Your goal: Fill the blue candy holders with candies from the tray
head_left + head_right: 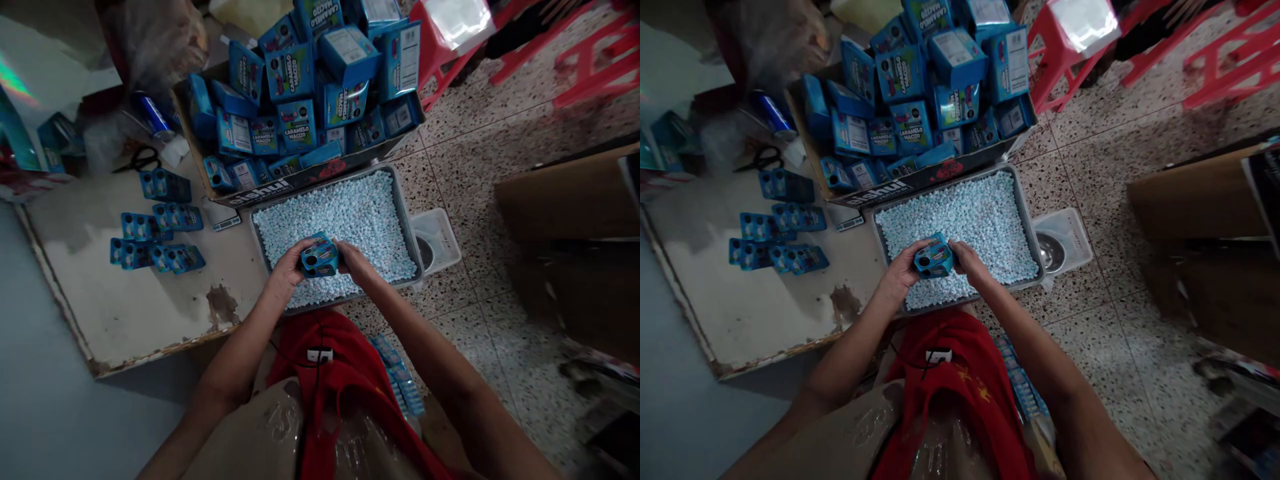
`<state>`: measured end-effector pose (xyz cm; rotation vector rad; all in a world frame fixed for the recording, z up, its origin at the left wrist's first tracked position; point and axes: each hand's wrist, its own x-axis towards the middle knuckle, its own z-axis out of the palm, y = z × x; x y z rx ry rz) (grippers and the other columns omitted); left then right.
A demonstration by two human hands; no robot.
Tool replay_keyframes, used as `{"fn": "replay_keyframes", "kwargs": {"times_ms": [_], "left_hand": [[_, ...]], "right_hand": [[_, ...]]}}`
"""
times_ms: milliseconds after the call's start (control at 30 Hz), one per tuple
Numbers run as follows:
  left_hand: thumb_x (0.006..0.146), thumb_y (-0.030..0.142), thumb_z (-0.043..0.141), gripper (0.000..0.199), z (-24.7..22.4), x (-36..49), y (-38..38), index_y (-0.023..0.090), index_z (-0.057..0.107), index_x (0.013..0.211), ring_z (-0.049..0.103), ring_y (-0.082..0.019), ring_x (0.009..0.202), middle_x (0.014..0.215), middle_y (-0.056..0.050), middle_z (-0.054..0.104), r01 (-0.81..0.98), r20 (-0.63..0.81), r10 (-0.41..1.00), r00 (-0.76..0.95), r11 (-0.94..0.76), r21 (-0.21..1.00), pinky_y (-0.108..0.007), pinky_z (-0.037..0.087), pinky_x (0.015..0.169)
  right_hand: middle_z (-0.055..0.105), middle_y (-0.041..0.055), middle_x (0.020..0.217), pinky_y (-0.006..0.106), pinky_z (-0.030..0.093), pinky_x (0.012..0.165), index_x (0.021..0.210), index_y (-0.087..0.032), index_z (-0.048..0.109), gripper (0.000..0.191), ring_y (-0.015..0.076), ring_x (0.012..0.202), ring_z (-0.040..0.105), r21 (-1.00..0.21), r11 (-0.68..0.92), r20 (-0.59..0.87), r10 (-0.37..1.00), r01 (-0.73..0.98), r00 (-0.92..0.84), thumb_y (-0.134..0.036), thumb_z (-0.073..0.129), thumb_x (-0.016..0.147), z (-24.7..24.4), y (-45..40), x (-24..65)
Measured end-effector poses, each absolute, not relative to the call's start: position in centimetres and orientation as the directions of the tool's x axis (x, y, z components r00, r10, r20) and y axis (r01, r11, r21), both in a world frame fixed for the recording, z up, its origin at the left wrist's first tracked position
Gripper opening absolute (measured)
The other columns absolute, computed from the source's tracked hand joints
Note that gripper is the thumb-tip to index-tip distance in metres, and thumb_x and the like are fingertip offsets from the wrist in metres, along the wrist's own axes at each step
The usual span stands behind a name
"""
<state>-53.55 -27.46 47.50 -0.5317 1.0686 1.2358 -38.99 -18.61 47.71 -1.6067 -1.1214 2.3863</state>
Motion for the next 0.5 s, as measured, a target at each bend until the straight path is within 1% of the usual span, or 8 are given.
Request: {"fn": "replay_keyframes", "kwargs": {"times_ms": [67, 133, 200, 267, 300, 367, 433, 500], "left_hand": [[0.072, 0.024, 0.087, 0.022, 47.8, -54.2, -27.6, 0.016, 0.074, 0.087, 0.079, -0.029, 0.087, 0.084, -0.009, 0.08, -0.925, -0.856, 0.515, -0.046, 0.303, 0.231, -0.048, 0.065, 0.091], [0.075, 0.027, 0.086, 0.021, 48.1, -55.1, -27.4, 0.016, 0.074, 0.089, 0.079, -0.031, 0.091, 0.087, -0.01, 0.08, -0.917, -0.852, 0.523, -0.034, 0.322, 0.235, -0.052, 0.064, 0.094], [0.077, 0.029, 0.085, 0.021, 48.3, -56.1, -27.0, 0.017, 0.074, 0.091, 0.079, -0.032, 0.093, 0.09, -0.011, 0.081, -0.914, -0.85, 0.525, -0.031, 0.329, 0.237, -0.054, 0.065, 0.093], [0.078, 0.029, 0.085, 0.021, 48.3, -57.0, -26.5, 0.018, 0.075, 0.092, 0.079, -0.033, 0.095, 0.091, -0.011, 0.081, -0.915, -0.846, 0.529, -0.058, 0.312, 0.257, -0.054, 0.065, 0.092], [0.078, 0.029, 0.085, 0.021, 48.3, -57.3, -26.2, 0.019, 0.075, 0.092, 0.079, -0.032, 0.097, 0.092, -0.01, 0.081, -0.916, -0.843, 0.53, -0.086, 0.291, 0.277, -0.053, 0.066, 0.092], [0.079, 0.031, 0.084, 0.02, 48.5, -57.4, -25.5, 0.02, 0.074, 0.093, 0.078, -0.031, 0.102, 0.096, -0.009, 0.081, -0.915, -0.828, 0.529, -0.185, 0.214, 0.342, -0.049, 0.066, 0.092], [0.081, 0.035, 0.084, 0.023, 48.8, -56.4, -24.9, 0.021, 0.074, 0.097, 0.076, -0.029, 0.11, 0.106, -0.008, 0.081, -0.892, -0.789, 0.52, -0.328, 0.104, 0.44, -0.044, 0.065, 0.095], [0.085, 0.04, 0.082, 0.029, 49.4, -54.5, -24.2, 0.022, 0.073, 0.106, 0.074, -0.026, 0.119, 0.119, -0.007, 0.079, -0.836, -0.727, 0.494, -0.477, 0.002, 0.549, -0.04, 0.063, 0.099]], "right_hand": [[0.047, -0.0091, 0.049, 0.023, 0.032, 0.044, 0.081, -0.025, 0.056, 0.041, 0.0104, 0.043, 0.044, -0.656, -0.658, -0.733, 0.438, 0.371, -0.52, -0.063, 0.069, 0.084, 48.6, -18.2, -38.5], [0.065, -0.0046, 0.063, 0.026, 0.046, 0.055, 0.104, -0.024, 0.068, 0.039, 0.0151, 0.058, 0.06, -0.752, -0.547, -0.64, 0.472, 0.368, -0.606, -0.054, 0.077, 0.081, 49.8, -17.2, -37.6], [0.078, 0.0014, 0.097, 0.031, 0.056, 0.076, 0.128, -0.027, 0.07, 0.062, 0.0208, 0.087, 0.07, -0.857, -0.404, -0.505, 0.537, 0.32, -0.676, -0.037, 0.089, 0.07, 51.0, -16.1, -36.4], [0.074, 0.0041, 0.127, 0.038, 0.057, 0.093, 0.137, -0.032, 0.07, 0.083, 0.0255, 0.11, 0.066, -0.923, -0.275, -0.384, 0.606, 0.269, -0.696, -0.025, 0.096, 0.058, 52.1, -15.4, -35.2], [0.071, 0.0048, 0.134, 0.039, 0.057, 0.096, 0.138, -0.034, 0.07, 0.088, 0.0264, 0.113, 0.065, -0.935, -0.238, -0.354, 0.643, 0.263, -0.679, -0.023, 0.098, 0.055, 52.6, -15.4, -34.9], [0.07, 0.0061, 0.135, 0.038, 0.058, 0.094, 0.142, -0.034, 0.067, 0.092, 0.0248, 0.108, 0.065, -0.929, -0.266, -0.369, 0.729, 0.258, -0.577, -0.028, 0.1, 0.057, 53.0, -16.3, -35.0], [0.072, 0.0066, 0.128, 0.034, 0.058, 0.091, 0.147, -0.032, 0.061, 0.087, 0.0222, 0.104, 0.068, -0.89, -0.406, -0.455, 0.784, 0.207, -0.421, -0.039, 0.096, 0.069, 53.0, -18.1, -36.2], [0.074, 0.0064, 0.123, 0.032, 0.058, 0.095, 0.151, -0.03, 0.054, 0.08, 0.0211, 0.11, 0.07, -0.831, -0.549, -0.547, 0.777, 0.091, -0.312, -0.049, 0.087, 0.08, 52.7, -20.5, -38.5]]}}
